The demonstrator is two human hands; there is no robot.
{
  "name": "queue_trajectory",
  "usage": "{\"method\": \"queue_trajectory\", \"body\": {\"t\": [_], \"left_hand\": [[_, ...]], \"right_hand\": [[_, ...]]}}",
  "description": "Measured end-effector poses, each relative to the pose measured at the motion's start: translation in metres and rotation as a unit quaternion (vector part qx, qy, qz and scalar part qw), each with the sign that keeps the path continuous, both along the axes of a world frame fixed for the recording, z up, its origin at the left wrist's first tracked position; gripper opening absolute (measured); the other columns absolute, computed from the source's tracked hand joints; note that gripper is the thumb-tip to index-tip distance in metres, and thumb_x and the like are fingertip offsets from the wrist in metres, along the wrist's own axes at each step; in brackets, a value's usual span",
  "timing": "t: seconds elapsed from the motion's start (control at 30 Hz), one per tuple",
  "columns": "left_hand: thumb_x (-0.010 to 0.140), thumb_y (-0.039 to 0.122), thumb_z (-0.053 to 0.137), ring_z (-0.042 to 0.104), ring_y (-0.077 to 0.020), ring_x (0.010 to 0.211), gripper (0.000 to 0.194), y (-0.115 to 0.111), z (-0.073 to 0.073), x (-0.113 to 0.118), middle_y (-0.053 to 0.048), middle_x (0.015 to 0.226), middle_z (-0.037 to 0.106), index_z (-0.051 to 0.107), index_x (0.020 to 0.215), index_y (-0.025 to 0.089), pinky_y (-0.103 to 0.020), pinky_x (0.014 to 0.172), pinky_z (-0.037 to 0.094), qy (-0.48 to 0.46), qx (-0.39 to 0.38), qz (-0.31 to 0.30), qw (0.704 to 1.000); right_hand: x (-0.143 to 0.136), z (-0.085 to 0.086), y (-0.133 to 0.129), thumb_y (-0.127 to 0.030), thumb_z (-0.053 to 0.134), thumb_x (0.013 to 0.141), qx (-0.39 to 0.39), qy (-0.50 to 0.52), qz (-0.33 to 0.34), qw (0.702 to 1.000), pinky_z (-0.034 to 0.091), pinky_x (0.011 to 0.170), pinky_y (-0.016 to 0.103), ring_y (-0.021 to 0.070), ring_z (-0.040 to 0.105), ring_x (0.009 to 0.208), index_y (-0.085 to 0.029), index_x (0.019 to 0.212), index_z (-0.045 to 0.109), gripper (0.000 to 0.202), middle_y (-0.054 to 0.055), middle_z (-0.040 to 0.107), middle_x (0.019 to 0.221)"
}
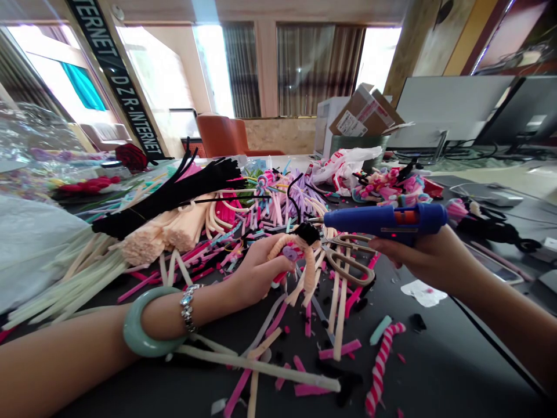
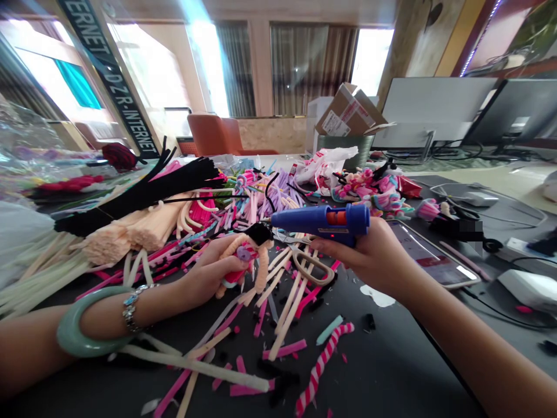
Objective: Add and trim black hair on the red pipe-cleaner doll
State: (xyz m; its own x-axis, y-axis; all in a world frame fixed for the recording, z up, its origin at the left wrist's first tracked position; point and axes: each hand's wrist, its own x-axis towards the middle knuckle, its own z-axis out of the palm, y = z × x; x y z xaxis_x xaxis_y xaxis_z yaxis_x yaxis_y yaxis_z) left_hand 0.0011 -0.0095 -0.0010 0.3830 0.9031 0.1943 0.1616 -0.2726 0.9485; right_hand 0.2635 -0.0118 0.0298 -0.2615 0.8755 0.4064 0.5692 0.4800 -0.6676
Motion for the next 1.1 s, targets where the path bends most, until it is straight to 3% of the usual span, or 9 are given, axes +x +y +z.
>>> {"method": "queue_trajectory", "body": {"t": [0.3,0.53,0.9,1.1], "left_hand": [[0.069,0.015,0.052,0.042,-0.0103,0.059,0.001,0.000,0.001,-0.002,0.004,0.063,0.048,0.052,0.069,0.016,-0.023,0.056,0.033,0.058,0.064,0.010,0.996],[0.069,0.017,0.050,0.039,-0.0109,0.061,0.002,0.003,-0.001,-0.003,0.004,0.064,0.045,0.052,0.069,0.016,-0.024,0.057,0.030,0.108,0.110,0.029,0.988],[0.066,0.015,0.051,0.048,-0.0114,0.062,0.020,0.000,-0.002,-0.002,0.002,0.070,0.058,0.064,0.081,0.013,-0.024,0.060,0.035,0.212,0.208,0.078,0.952],[0.065,0.013,0.054,0.037,-0.0062,0.050,0.011,-0.003,-0.004,-0.001,0.006,0.056,0.048,0.063,0.071,0.014,-0.020,0.052,0.030,0.236,0.278,0.041,0.930]], "right_hand": [[0.001,-0.002,0.001,-0.054,0.067,0.074,-0.004,-0.001,0.009,1.000,0.037,0.044,0.032,0.0159,0.045,0.041,-0.025,0.074,0.063,0.029,-0.003,0.049,0.043],[0.005,-0.005,0.002,-0.054,0.068,0.073,-0.009,0.003,0.008,1.000,0.036,0.041,0.031,0.0153,0.045,0.041,-0.023,0.067,0.059,0.032,-0.002,0.049,0.045],[0.017,-0.004,0.013,-0.051,0.072,0.070,-0.093,0.048,0.052,0.993,0.039,0.039,0.029,0.0145,0.046,0.043,-0.022,0.077,0.061,0.031,-0.002,0.051,0.049],[0.031,-0.002,0.016,-0.048,0.071,0.073,-0.162,0.025,0.103,0.981,0.040,0.039,0.026,0.0116,0.047,0.045,-0.019,0.083,0.065,0.031,0.005,0.064,0.068]]}}
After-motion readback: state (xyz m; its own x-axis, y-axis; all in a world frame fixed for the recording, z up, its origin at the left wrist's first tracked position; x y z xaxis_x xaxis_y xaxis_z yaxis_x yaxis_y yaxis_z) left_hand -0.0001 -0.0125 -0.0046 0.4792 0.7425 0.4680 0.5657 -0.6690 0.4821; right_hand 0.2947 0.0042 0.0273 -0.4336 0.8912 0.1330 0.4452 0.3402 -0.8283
